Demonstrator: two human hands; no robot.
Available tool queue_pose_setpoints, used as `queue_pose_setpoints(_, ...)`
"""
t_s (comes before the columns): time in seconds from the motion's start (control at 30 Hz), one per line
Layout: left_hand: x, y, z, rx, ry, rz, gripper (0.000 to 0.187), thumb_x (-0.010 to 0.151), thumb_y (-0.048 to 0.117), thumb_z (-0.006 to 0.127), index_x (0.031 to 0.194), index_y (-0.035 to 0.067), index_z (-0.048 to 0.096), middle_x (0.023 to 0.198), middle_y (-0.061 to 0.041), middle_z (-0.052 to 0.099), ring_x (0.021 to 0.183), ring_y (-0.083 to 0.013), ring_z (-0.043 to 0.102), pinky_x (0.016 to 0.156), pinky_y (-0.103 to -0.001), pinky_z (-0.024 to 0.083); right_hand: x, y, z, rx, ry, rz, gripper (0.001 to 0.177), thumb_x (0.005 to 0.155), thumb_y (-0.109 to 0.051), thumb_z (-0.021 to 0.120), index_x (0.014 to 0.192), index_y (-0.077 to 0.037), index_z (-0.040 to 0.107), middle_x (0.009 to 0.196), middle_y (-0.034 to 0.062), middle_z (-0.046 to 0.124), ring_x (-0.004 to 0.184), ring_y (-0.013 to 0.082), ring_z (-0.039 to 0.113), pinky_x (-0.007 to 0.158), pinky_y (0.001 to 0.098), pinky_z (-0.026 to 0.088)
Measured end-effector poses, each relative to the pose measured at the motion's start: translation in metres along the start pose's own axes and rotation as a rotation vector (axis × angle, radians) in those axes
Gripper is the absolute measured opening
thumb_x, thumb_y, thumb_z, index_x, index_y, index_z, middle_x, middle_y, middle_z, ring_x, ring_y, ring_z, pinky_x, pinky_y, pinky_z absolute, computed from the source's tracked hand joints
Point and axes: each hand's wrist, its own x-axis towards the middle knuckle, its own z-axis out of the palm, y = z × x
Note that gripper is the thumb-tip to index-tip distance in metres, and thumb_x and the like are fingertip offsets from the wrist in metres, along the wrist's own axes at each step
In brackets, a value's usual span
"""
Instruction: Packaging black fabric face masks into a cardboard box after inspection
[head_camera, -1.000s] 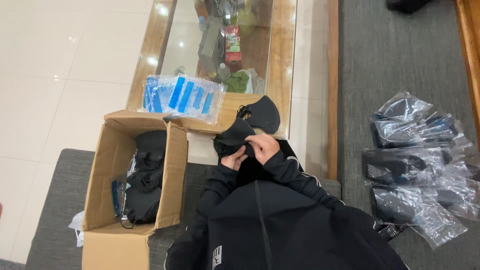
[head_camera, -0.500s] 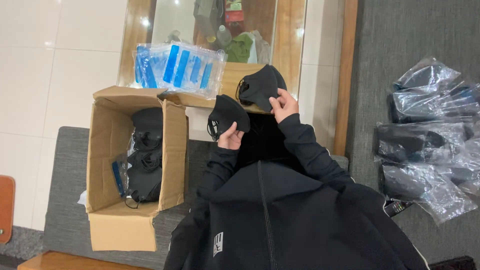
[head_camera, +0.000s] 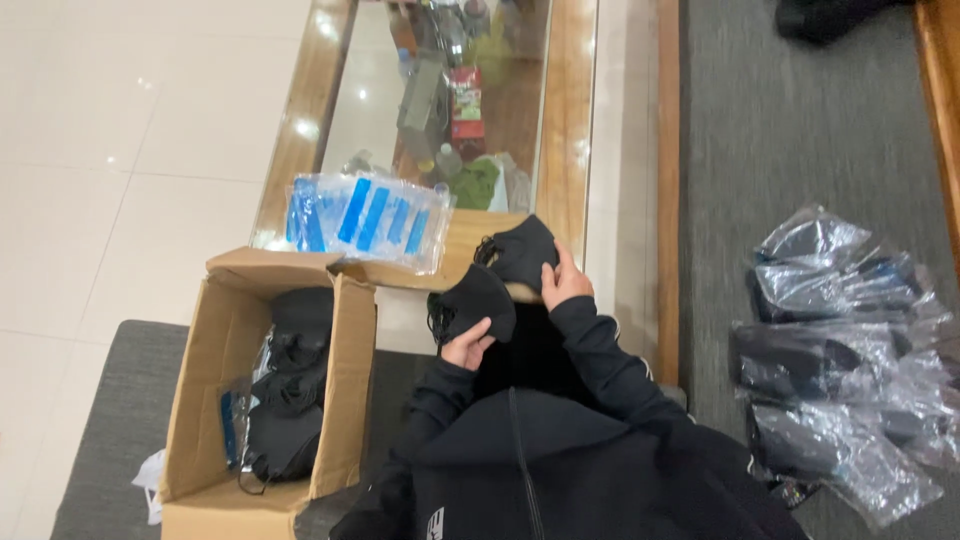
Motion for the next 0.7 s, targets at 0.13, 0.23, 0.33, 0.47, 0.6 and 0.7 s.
queue_pose_setpoints(0.13,-0.005,0.000,0.010,0.016,0.027,-0.007,0.046,0.091,0.024,0.082,0.134,0.011,0.070,0.125,-0.013,0.072,0.117,-0.0400,0.067,0.106,-0.059,0.052,0.002,-0.001,0.000,-0.122,-0.053,-0.013,0.056,0.102,-0.041,0.048,0.157,-0.036,0.039,0.095,0.0115,0.070,0.099,0.0401,0.070,0.094,0.0523,0.055)
queue_pose_setpoints(0.23,-0.008,-0.013,0.012,-0.026,0.065,0.049,0.046,0.089,0.012,0.082,0.134,0.008,0.069,0.124,-0.019,0.072,0.113,-0.0430,0.069,0.100,-0.061,0.055,0.006,0.003,0.003,-0.157,-0.040,-0.060,0.048,0.103,-0.039,0.047,0.151,-0.041,0.046,0.102,0.0060,0.064,0.097,0.0351,0.070,0.088,0.0474,0.058)
queue_pose_setpoints(0.33,-0.007,-0.019,0.009,-0.089,0.109,0.108,0.044,0.086,0.001,0.083,0.128,0.001,0.071,0.129,-0.015,0.070,0.109,-0.0424,0.071,0.096,-0.059,0.055,0.008,0.006,0.007,-0.180,-0.030,-0.059,0.044,0.103,-0.042,0.049,0.147,-0.041,0.050,0.097,0.0026,0.053,0.092,0.0329,0.068,0.085,0.0458,0.059)
queue_pose_setpoints(0.47,-0.010,-0.018,0.015,-0.079,0.126,0.125,0.043,0.085,-0.002,0.083,0.127,0.000,0.072,0.126,-0.020,0.070,0.100,-0.0455,0.073,0.086,-0.058,0.062,0.003,0.002,0.004,-0.135,-0.007,-0.104,0.043,0.105,-0.037,0.048,0.148,-0.035,0.050,0.094,0.0020,0.047,0.082,0.0330,0.066,0.078,0.0440,0.058)
queue_pose_setpoints(0.6,-0.014,-0.011,0.027,-0.059,0.148,0.165,0.046,0.082,0.000,0.087,0.125,-0.002,0.070,0.124,-0.023,0.070,0.096,-0.0462,0.074,0.082,-0.060,0.062,-0.003,-0.006,-0.003,-0.093,0.065,-0.176,0.039,0.106,-0.033,0.051,0.145,-0.028,0.055,0.094,0.0017,0.046,0.074,0.0315,0.064,0.072,0.0413,0.057)
queue_pose_setpoints(0.7,-0.002,-0.013,0.016,-0.013,0.172,0.164,0.049,0.082,0.001,0.089,0.126,-0.001,0.068,0.121,-0.025,0.071,0.094,-0.0446,0.075,0.082,-0.058,0.063,-0.016,-0.019,-0.001,0.043,0.158,-0.339,0.034,0.100,-0.041,0.063,0.133,-0.032,0.068,0.094,0.0003,0.055,0.077,0.0310,0.069,0.071,0.0421,0.059)
